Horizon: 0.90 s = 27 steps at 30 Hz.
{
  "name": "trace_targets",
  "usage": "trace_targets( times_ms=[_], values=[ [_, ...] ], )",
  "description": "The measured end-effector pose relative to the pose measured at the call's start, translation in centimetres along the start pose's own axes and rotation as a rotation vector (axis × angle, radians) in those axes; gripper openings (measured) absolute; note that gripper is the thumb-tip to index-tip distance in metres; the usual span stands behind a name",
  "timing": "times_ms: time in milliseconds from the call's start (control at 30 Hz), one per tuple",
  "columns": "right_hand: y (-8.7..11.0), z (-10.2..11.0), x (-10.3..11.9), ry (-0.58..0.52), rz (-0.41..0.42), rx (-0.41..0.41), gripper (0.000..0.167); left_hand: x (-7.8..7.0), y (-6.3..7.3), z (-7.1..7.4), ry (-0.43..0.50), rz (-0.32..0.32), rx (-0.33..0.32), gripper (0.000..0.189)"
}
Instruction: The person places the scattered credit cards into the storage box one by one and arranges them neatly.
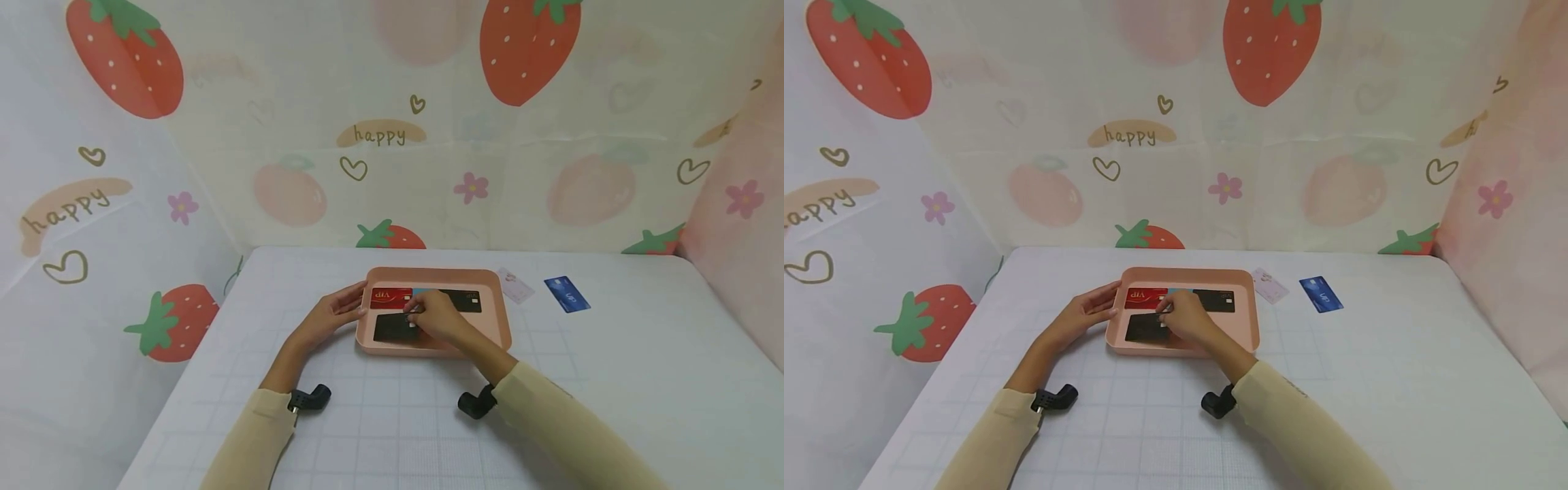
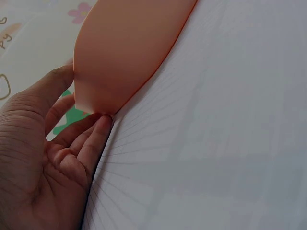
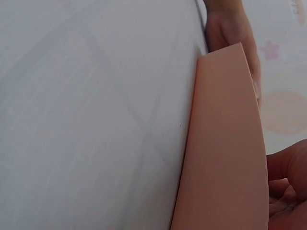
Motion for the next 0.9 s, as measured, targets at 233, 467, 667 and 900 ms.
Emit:
trace_targets(
  times_ms=[233,467,667,900],
  values=[
    [-0.2,-0.3,0.4,0.009,0.024,-0.014,0.009,-0.2,0.0,-0.2,-0.009,-0.002,0.003,0.067],
    [-0.4,-0.6,0.8,-0.006,0.027,-0.023,0.007,-0.3,0.2,-0.1,-0.008,-0.005,0.006,0.067],
    [-0.7,-1.0,1.0,0.011,0.046,-0.034,0.008,-0.5,0.3,-0.2,0.016,-0.019,0.011,0.066],
    [-0.7,-1.2,1.2,0.009,0.062,-0.036,0.009,-0.8,0.3,-0.2,0.023,-0.024,0.01,0.065]
  ],
)
Point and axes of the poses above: each hand's wrist, its own y-axis away from the middle knuckle, its own z-axis out of the back of the hand, x = y × z, the point moved 10 cm from there along -y, towards the middle knuckle, and after that the axes turned 9 degrees about -x, right-handed, at the moved point
